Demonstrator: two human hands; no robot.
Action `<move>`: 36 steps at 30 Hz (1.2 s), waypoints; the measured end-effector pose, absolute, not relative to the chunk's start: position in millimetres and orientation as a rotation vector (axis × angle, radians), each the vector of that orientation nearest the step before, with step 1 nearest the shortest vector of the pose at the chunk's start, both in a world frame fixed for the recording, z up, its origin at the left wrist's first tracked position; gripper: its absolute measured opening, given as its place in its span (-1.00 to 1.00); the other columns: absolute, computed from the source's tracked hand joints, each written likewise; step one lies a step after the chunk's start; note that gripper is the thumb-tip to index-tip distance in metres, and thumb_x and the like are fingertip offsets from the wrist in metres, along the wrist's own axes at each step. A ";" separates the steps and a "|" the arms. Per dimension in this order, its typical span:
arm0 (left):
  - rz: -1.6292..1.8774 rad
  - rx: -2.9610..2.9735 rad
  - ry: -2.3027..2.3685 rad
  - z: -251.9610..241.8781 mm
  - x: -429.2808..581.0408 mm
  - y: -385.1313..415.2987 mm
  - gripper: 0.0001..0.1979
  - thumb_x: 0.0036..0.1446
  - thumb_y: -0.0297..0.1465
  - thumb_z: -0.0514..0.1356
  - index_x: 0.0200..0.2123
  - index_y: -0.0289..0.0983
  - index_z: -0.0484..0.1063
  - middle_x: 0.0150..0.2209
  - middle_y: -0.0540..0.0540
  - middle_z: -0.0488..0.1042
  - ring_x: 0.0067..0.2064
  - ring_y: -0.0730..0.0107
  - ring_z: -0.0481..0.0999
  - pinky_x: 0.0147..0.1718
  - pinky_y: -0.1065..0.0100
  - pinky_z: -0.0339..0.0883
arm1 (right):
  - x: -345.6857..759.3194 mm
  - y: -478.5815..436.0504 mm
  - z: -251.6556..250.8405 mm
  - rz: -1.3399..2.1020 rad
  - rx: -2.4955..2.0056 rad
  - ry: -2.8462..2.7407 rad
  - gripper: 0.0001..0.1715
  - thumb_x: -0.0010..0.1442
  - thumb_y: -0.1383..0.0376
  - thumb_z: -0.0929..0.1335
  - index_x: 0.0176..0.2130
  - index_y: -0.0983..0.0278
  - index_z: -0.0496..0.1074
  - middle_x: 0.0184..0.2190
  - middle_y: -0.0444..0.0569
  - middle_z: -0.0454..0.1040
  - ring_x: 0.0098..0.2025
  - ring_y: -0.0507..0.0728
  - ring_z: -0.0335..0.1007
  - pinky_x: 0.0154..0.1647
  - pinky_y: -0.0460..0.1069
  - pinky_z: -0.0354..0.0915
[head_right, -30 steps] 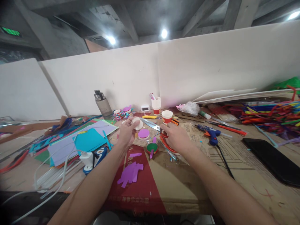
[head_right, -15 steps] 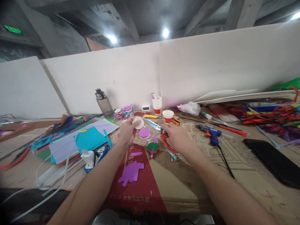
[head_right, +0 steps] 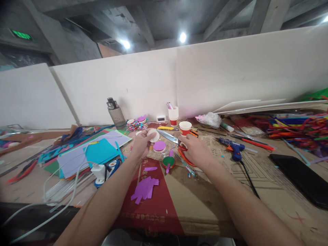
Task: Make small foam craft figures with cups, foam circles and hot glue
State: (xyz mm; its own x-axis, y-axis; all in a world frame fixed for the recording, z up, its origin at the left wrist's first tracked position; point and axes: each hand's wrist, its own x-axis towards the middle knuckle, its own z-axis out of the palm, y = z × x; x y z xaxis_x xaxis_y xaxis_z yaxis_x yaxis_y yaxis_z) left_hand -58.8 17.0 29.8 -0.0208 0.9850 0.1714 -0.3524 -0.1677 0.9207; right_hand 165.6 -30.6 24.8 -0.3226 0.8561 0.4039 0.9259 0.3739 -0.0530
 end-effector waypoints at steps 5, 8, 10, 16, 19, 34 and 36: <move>1.475 1.058 0.835 30.9 -58.1 16.1 -0.55 -0.41 -0.33 0.52 -0.39 -0.35 0.49 -0.52 -0.01 0.49 -0.59 0.58 0.33 -0.71 0.53 0.07 | 164.9 -31.1 25.6 -0.287 -1.585 -2.316 -0.49 0.25 0.30 0.25 0.18 0.19 0.40 -0.03 0.11 0.53 -0.18 0.22 0.46 -0.27 0.01 0.23; 1.476 1.053 0.841 32.1 -57.9 15.4 -0.55 -0.42 -0.33 0.52 -0.39 -0.35 0.49 -0.52 -0.01 0.49 -0.59 0.58 0.32 -0.72 0.53 0.05 | 164.7 -31.6 25.6 -0.308 -1.596 -2.322 -0.46 0.25 0.30 0.25 0.20 0.17 0.38 -0.02 0.08 0.53 -0.17 0.22 0.47 -0.30 0.00 0.21; 1.475 1.045 0.852 32.6 -57.8 15.1 -0.54 -0.43 -0.34 0.52 -0.39 -0.35 0.50 -0.52 -0.01 0.49 -0.60 0.58 0.32 -0.72 0.52 0.05 | 164.6 -32.1 25.5 -0.319 -1.592 -2.317 -0.45 0.25 0.31 0.25 0.21 0.17 0.36 -0.01 0.08 0.53 -0.15 0.23 0.48 -0.30 0.00 0.21; 1.436 1.006 0.850 35.2 -58.3 13.4 -0.53 -0.46 -0.37 0.51 -0.38 -0.36 0.50 -0.55 0.01 0.48 -0.60 0.59 0.31 -0.72 0.54 0.03 | 164.3 -33.8 27.2 -0.300 -1.573 -2.311 -0.44 0.24 0.33 0.24 0.21 0.19 0.37 0.03 0.08 0.53 -0.13 0.25 0.50 -0.28 0.02 0.26; 1.392 0.980 0.822 37.9 -59.3 11.8 -0.55 -0.44 -0.35 0.50 -0.39 -0.36 0.49 -0.54 -0.01 0.47 -0.58 0.60 0.33 -0.72 0.56 -0.01 | 164.4 -34.6 29.1 -0.265 -1.556 -2.307 -0.48 0.23 0.33 0.25 0.16 0.21 0.42 -0.01 0.11 0.56 -0.13 0.26 0.50 -0.25 0.03 0.28; 1.361 1.109 0.702 31.9 -55.1 7.3 -0.50 -0.35 -0.32 0.52 -0.35 -0.28 0.34 -0.42 0.04 0.48 -0.39 0.48 0.48 -0.45 0.46 0.42 | 159.0 -13.3 6.1 0.508 -1.214 -1.791 -0.49 0.13 0.01 0.35 -0.13 0.36 0.51 -0.56 -0.13 0.36 -0.53 0.04 0.17 -0.48 -0.06 0.14; 1.344 1.134 0.689 27.6 -50.1 5.9 -0.51 -0.30 -0.30 0.51 -0.35 -0.28 0.33 -0.39 0.03 0.49 -0.35 0.46 0.49 -0.39 0.40 0.47 | 154.2 -16.5 8.0 0.581 -1.174 -1.730 -0.40 0.10 -0.06 0.37 -0.11 0.36 0.49 -0.56 -0.17 0.29 -0.51 0.03 0.14 -0.48 -0.06 0.12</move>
State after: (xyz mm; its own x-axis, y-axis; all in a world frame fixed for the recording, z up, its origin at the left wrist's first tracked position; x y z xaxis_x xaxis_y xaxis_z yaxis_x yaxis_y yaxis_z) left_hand -50.1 5.9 27.6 0.1607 0.9635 0.2140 -0.3885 -0.1376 0.9111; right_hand 154.2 -16.5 8.0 -0.1062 0.8958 0.4316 0.4533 0.4299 -0.7808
